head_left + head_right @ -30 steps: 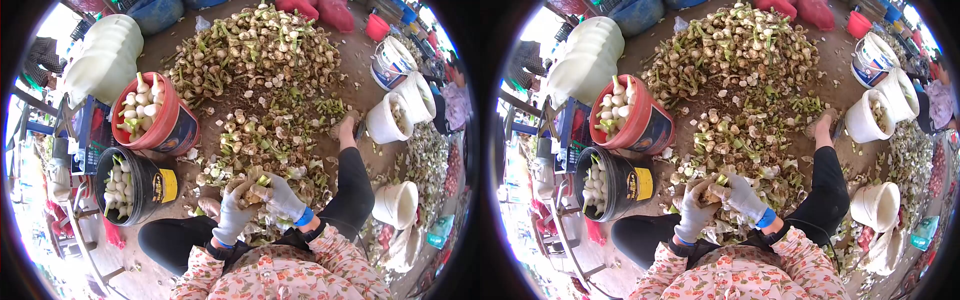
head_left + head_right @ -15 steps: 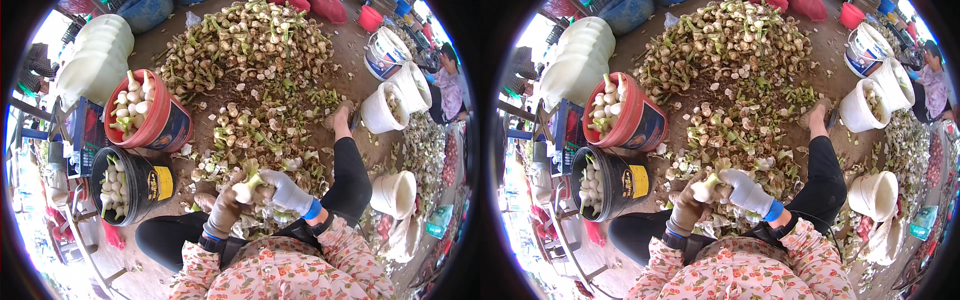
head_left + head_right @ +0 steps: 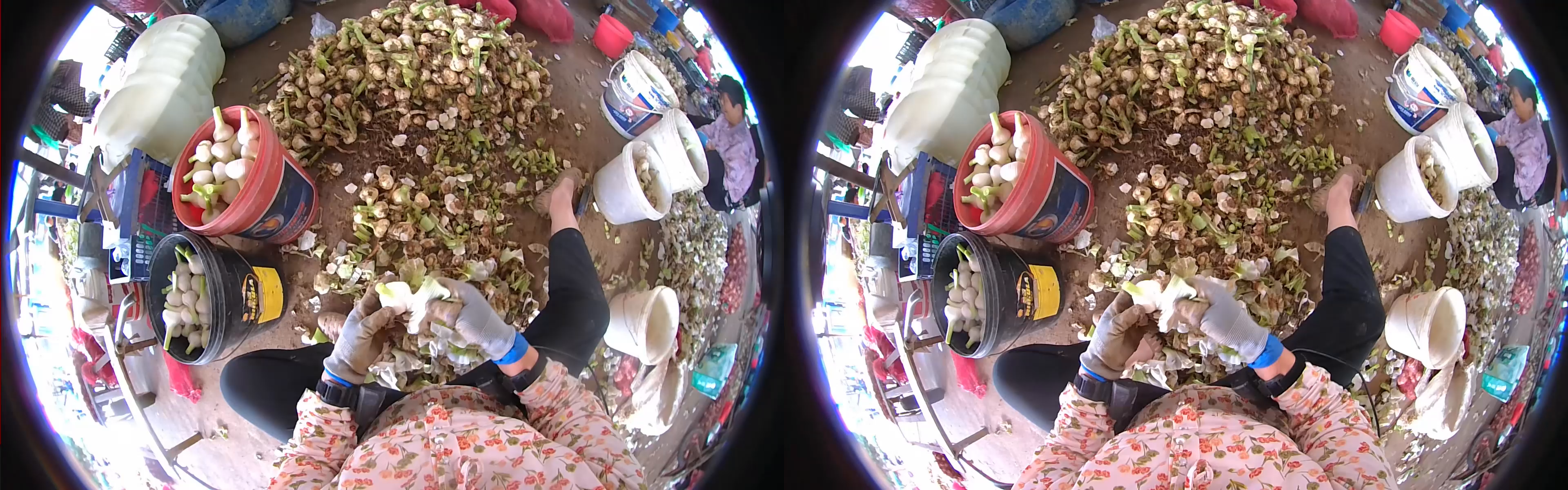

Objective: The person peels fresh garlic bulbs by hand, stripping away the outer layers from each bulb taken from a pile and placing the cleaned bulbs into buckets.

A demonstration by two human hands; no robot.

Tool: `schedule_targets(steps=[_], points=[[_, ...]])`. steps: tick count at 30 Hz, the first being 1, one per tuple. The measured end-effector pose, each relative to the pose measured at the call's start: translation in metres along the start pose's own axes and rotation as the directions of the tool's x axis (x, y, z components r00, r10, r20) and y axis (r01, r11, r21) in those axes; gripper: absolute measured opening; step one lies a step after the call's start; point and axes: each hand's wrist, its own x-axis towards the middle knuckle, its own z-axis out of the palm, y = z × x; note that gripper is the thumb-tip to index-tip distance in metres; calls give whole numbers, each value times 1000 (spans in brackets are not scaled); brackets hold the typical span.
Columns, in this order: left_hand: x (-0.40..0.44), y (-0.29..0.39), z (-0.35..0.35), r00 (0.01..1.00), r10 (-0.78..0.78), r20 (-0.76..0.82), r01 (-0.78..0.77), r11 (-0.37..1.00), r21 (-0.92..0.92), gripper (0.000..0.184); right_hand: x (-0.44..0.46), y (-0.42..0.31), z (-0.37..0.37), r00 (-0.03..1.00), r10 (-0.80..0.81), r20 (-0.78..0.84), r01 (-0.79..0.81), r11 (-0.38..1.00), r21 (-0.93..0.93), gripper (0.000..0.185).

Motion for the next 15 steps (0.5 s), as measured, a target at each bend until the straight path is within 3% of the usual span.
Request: schedule_targets(steps=[4,6,7,9,10,12,13,14,15], points=[[0,-2,12,991,137,-9,-136,989,61,54,-2,8,5,985,-169,22,170,957,-237,32],[0,-5,6,993,117,-25,-113,985,129,55,-8,-19,9,999,6,50,-1,996,-92,29],[1,-7,-6,996,61,66,-65,996,55,59,-6,-28,7,993,88,72,-87,996,-22,27],[-1,-6,-25,967,-30,254,53,995,-83,69,9,-7,-13,995,-102,-18,103,949,299,24],[-3,-8,-21,990,0,138,4,1000,-26,82,17,3,-23,979,-196,-63,203,876,436,23],[-11,8,-10,996,51,75,-46,997,-62,79,35,37,-48,986,-146,-85,169,842,512,19],[-12,14,-10,996,76,45,-72,994,-78,78,44,50,-56,993,-98,-64,116,901,417,15],[-11,21,-17,983,169,78,-158,979,-131,74,50,55,-63,1000,7,12,-8,997,79,19],[-13,32,-20,963,270,-17,-271,956,-111,71,56,61,-71,989,113,90,-74,931,-357,23]])
